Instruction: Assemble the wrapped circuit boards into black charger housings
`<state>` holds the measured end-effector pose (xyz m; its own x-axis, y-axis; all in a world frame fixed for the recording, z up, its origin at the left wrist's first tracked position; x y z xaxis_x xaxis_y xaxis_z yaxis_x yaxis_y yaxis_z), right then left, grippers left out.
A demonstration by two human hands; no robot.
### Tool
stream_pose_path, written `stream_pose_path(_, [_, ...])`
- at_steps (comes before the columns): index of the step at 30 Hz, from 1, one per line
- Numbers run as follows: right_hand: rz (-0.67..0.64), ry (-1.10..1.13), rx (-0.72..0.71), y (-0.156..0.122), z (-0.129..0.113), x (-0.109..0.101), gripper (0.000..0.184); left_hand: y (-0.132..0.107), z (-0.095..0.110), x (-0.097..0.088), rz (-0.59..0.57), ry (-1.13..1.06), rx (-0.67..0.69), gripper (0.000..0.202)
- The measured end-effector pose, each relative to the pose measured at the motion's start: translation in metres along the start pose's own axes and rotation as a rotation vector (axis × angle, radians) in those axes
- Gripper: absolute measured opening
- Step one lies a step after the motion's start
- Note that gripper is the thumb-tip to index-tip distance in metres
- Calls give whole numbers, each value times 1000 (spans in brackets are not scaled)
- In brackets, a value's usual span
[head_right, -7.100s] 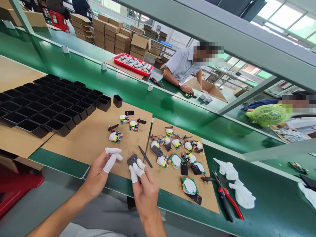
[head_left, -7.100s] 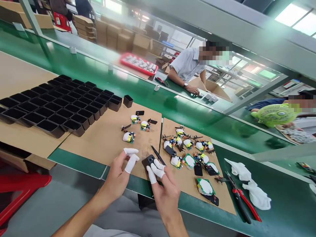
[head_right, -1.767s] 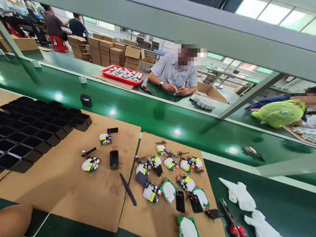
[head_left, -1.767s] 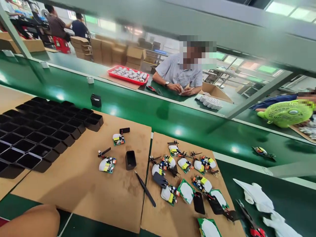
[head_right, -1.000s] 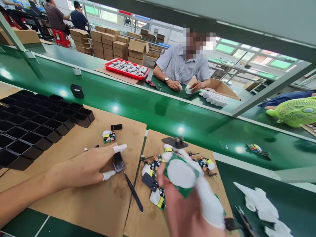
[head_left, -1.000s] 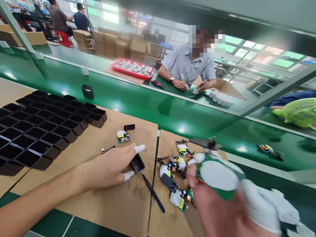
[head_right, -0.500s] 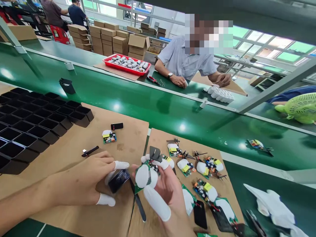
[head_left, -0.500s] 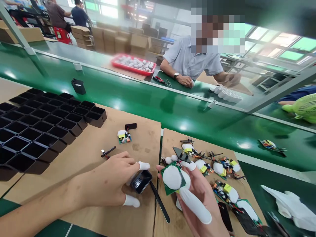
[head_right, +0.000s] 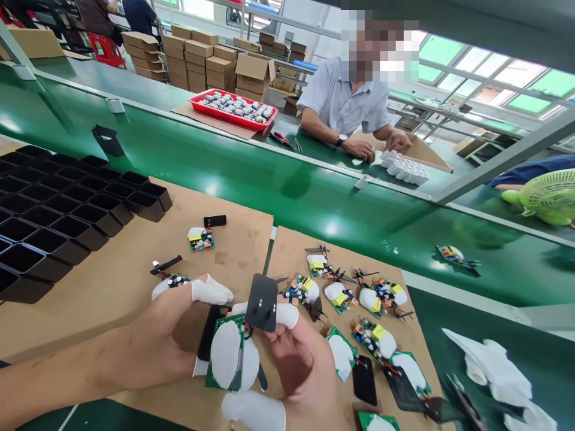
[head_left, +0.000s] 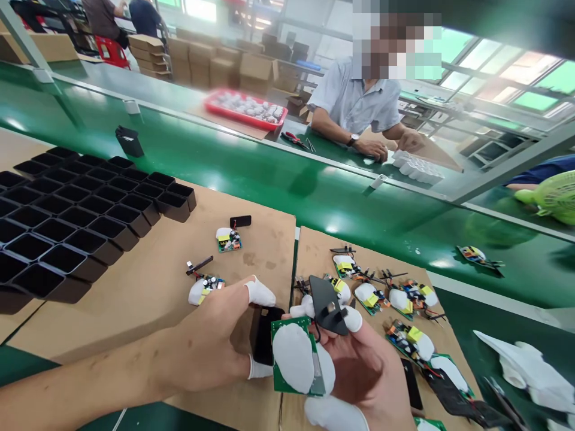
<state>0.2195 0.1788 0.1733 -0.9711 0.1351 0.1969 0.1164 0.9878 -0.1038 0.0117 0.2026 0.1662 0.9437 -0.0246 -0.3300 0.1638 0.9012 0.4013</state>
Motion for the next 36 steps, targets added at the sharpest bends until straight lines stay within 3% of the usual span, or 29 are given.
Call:
stream_pose_path(4, [-10, 14, -24, -3, 8, -2, 75, -5, 5, -5, 106, -3, 162, 46])
stream_pose_path(7, [60, 42, -30, -8, 14, -10, 86, -6, 7, -4, 130, -9, 236, 49])
stream_pose_path(10, [74, 27, -60, -12, 15, -16, 85, -6, 9, -4, 140, -27, 273, 45])
stream_pose_path(15, [-73, -94, -208, -10, 3, -10, 84, -7, 6, -4, 109, -25, 244, 55])
stream_pose_path(18, [-70, -163, -292, -9, -4, -7, 84, -9, 3, -5, 111, -13, 239, 66])
stream_pose_path(21, [-63, -243, -335, -12, -4, -8, 85, -8, 4, -5, 99, -19, 242, 62])
stream_pose_path(25, [-47, -357, -375, -13, -2, -10, 74, -5, 10, -5, 96, -26, 251, 49])
stream_pose_path(32, [-129, -441, -398, -12, -2, -2, 70, -7, 11, -5, 85, 14, 245, 72])
stream_pose_path(36, [-142, -462, -425, -12, -1, 4, 73, -10, 6, -2, 103, -22, 209, 65])
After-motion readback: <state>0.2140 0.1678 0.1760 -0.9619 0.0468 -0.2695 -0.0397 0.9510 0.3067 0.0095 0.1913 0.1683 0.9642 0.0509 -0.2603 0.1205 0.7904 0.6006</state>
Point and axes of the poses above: each hand's wrist, its own y-axis towards the middle knuckle, its own x-axis out of the palm, z = x × y, the point moved 5 cm from there along y, towards the middle knuckle, and after that the axes turned 15 degrees about z, right-handed, at the moved point
